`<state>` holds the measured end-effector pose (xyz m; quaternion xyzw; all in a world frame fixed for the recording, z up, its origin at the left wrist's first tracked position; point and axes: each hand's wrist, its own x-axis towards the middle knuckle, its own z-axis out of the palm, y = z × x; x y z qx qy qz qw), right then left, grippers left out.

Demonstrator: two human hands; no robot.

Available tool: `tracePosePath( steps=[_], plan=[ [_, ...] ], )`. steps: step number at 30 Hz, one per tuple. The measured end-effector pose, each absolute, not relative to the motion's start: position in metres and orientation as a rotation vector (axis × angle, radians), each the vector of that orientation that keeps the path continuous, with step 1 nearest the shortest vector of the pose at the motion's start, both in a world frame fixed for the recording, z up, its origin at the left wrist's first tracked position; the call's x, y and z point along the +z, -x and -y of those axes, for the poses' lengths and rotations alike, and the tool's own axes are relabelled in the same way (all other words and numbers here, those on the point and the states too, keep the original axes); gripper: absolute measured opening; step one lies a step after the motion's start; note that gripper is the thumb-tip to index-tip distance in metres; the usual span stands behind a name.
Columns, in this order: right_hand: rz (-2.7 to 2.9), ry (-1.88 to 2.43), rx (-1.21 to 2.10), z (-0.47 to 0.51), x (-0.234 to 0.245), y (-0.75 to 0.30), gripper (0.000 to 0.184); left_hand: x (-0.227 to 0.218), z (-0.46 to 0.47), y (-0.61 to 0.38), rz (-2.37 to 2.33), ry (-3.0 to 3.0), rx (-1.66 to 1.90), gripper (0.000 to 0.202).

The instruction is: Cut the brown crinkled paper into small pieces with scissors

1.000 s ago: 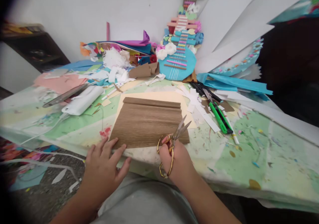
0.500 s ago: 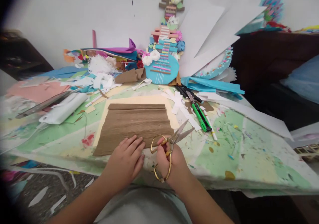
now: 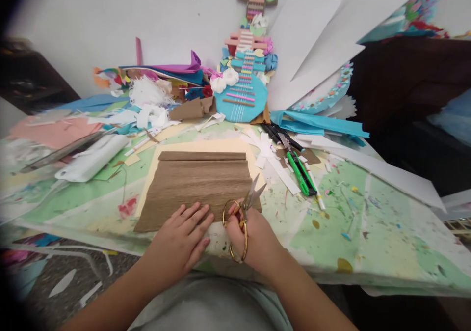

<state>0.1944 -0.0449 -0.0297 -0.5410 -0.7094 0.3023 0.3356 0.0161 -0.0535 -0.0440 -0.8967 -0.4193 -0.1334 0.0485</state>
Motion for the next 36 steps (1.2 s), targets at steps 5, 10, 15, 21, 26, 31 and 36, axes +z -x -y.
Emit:
tracePosePath(
  steps=[5,10,15,21,26,31,36],
  plan=[
    [1.772,1.458,0.827,0.041,-0.034,-0.216,0.008,-0.043,0.053,-0.016,1.259,2.735,-0.426,0.034],
    [1.737,1.589,0.835,0.038,-0.032,-0.244,0.006,-0.047,0.053,-0.015,1.240,2.734,-0.441,0.033],
    [1.753,1.682,0.751,0.038,-0.021,-0.269,0.005,-0.047,0.053,-0.016,1.225,2.731,-0.419,0.034],
    [1.704,1.533,0.772,0.041,-0.007,-0.235,0.008,-0.046,0.053,-0.017,1.225,2.717,-0.458,0.033],
    [1.829,1.517,0.715,0.032,-0.019,-0.211,0.010,-0.045,0.053,-0.017,1.245,2.726,-0.450,0.033],
    [1.810,1.650,0.656,0.026,-0.024,-0.244,0.010,-0.044,0.053,-0.015,1.229,2.723,-0.454,0.033],
    [1.759,1.723,0.561,0.028,-0.015,-0.271,0.010,-0.047,0.053,-0.016,1.224,2.719,-0.497,0.033]
  ],
)
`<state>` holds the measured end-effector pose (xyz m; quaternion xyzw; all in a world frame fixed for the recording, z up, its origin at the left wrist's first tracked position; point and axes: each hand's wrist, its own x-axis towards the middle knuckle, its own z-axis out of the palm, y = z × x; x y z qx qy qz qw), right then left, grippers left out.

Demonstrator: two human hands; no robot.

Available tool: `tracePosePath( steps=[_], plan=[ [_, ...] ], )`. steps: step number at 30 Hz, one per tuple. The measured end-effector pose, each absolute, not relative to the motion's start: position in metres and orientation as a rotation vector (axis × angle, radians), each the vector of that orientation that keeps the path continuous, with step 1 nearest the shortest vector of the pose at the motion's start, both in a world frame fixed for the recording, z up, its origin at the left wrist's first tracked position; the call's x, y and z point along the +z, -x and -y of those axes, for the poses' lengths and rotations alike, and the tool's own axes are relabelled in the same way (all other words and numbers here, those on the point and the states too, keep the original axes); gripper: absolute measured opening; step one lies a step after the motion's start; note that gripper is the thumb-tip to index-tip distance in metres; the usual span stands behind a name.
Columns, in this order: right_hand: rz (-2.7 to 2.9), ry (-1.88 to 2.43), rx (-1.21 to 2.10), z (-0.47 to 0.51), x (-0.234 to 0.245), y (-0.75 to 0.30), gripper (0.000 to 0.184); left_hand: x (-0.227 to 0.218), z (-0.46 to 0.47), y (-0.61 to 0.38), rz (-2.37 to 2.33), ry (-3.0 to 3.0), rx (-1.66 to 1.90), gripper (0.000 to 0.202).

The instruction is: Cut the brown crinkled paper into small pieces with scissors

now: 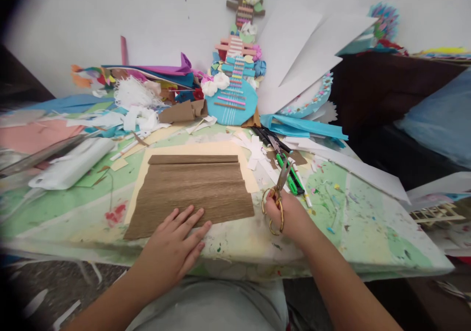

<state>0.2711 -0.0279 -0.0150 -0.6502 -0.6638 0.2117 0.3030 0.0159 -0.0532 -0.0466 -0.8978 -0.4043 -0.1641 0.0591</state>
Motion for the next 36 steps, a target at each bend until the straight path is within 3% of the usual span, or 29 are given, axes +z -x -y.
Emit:
tracePosePath(
  steps=[8,12,18,26,36],
  plan=[
    [1.817,1.519,0.630,0.011,0.008,-0.252,0.007,-0.024,0.040,-0.013,1.288,2.831,-0.502,0.026],
    [2.044,1.684,0.626,0.002,0.020,-0.260,0.013,-0.011,0.012,-0.021,1.342,2.802,-0.457,0.031],
    [2.284,1.901,0.309,0.024,0.023,-0.305,0.024,-0.006,-0.019,-0.072,1.217,2.989,-0.231,0.044],
    [2.712,1.830,0.040,0.046,0.022,-0.315,0.030,-0.002,-0.035,-0.091,1.157,3.193,-0.079,0.021],
    [2.810,1.676,0.145,0.029,0.024,-0.304,0.039,0.003,-0.046,-0.073,1.375,3.474,-0.311,0.016]
  ],
)
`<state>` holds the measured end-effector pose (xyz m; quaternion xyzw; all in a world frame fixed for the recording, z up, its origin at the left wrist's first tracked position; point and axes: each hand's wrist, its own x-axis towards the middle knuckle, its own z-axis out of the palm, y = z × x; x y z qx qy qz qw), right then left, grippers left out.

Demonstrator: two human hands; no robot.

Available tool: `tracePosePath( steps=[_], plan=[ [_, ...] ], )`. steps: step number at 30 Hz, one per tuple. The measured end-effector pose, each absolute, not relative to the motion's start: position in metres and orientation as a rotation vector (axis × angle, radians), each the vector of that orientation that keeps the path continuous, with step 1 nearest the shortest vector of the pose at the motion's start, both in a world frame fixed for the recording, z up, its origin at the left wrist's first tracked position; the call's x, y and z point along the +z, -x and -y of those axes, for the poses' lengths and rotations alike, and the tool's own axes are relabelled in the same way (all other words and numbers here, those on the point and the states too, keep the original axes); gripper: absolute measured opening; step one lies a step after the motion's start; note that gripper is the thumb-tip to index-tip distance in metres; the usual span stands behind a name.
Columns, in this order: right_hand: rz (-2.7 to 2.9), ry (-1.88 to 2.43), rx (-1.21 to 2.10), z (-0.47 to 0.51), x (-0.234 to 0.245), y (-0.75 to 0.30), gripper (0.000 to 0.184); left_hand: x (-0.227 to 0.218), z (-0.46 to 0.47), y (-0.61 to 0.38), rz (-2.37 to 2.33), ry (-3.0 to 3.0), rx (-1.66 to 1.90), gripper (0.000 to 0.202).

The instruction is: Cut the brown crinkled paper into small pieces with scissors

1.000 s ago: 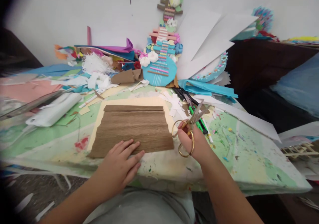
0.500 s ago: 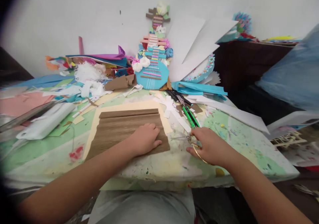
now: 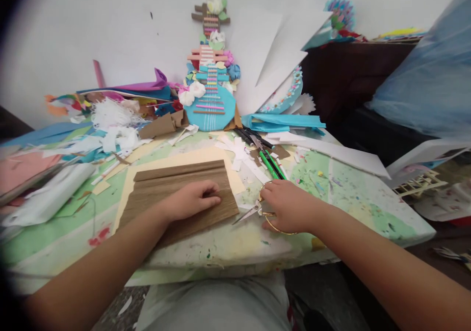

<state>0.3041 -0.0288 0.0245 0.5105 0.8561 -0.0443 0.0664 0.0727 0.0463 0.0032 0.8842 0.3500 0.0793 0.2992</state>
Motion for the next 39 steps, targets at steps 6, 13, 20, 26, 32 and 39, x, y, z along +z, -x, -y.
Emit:
tracePosePath(
  steps=[6,13,20,26,32,39],
  plan=[
    [-2.560,-1.526,-0.313,0.035,0.025,-0.299,0.039,-0.004,-0.042,-0.081,-0.865,-2.570,0.200,0.015],
    [-2.422,-1.653,-0.444,0.045,0.022,-0.295,0.031,-0.015,-0.027,-0.085,-0.744,-2.959,0.225,0.026],
    [-2.553,-1.608,-0.435,0.053,0.017,-0.293,0.029,-0.017,-0.023,-0.078,-0.375,-2.967,0.140,0.044],
    [-2.620,-1.560,-0.388,0.058,0.017,-0.293,0.041,-0.025,-0.024,-0.074,-0.296,-2.944,-0.009,0.087],
    [-2.569,-1.558,-0.454,0.058,0.015,-0.295,0.050,-0.023,-0.024,-0.075,-0.318,-2.895,-0.040,0.086],
    [-2.472,-1.598,-0.486,0.052,0.020,-0.303,0.046,-0.022,-0.022,-0.077,-0.343,-2.876,-0.055,0.080]
  ],
)
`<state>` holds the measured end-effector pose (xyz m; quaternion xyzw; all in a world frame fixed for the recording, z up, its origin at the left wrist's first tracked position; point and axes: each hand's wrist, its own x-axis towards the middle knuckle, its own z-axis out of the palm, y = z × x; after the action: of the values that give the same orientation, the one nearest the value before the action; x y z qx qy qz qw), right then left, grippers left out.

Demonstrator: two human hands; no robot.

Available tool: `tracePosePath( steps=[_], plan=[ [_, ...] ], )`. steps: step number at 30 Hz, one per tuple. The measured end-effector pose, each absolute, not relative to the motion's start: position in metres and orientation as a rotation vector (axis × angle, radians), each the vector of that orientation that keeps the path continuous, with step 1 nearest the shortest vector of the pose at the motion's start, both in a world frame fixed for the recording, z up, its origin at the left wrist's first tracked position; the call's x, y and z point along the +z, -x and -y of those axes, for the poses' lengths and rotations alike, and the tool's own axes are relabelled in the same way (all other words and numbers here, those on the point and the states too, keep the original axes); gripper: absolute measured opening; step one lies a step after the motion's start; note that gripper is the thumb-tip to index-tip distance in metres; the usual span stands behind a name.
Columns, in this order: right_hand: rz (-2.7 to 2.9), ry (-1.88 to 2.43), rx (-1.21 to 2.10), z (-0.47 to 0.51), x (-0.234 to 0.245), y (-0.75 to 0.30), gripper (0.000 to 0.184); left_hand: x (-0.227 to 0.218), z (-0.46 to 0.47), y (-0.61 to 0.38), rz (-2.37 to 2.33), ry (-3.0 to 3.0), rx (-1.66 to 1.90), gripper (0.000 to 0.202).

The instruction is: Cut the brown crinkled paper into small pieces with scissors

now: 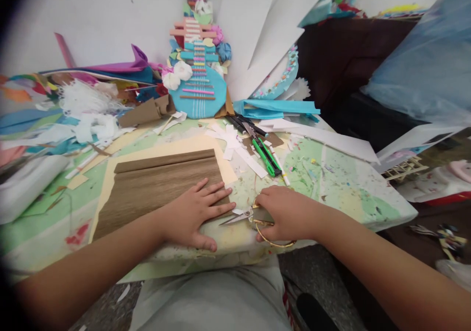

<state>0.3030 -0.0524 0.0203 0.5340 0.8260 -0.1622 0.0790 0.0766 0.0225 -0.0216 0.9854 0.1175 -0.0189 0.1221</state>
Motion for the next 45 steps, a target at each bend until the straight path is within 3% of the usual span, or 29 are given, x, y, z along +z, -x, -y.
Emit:
tracePosePath(
  steps=[6,14,23,37,45],
  plan=[
    [-2.490,-1.551,-0.359,0.050,0.018,-0.296,0.048,-0.022,-0.021,-0.078,-0.382,-2.879,-0.063,0.082],
    [-2.601,-1.443,-0.313,0.045,0.015,-0.291,0.026,-0.022,-0.021,-0.078,-0.370,-2.892,-0.029,0.082],
    [-2.521,-1.484,-0.428,0.040,0.013,-0.298,0.029,-0.024,-0.022,-0.077,-0.363,-2.881,-0.014,0.081],
    [-2.403,-1.487,-0.323,0.040,0.014,-0.298,0.029,-0.024,-0.023,-0.077,-0.352,-2.877,0.002,0.079],
    [-2.476,-1.513,-0.406,0.041,0.015,-0.296,0.049,-0.024,-0.023,-0.077,-0.364,-2.874,-0.021,0.079]
  ],
)
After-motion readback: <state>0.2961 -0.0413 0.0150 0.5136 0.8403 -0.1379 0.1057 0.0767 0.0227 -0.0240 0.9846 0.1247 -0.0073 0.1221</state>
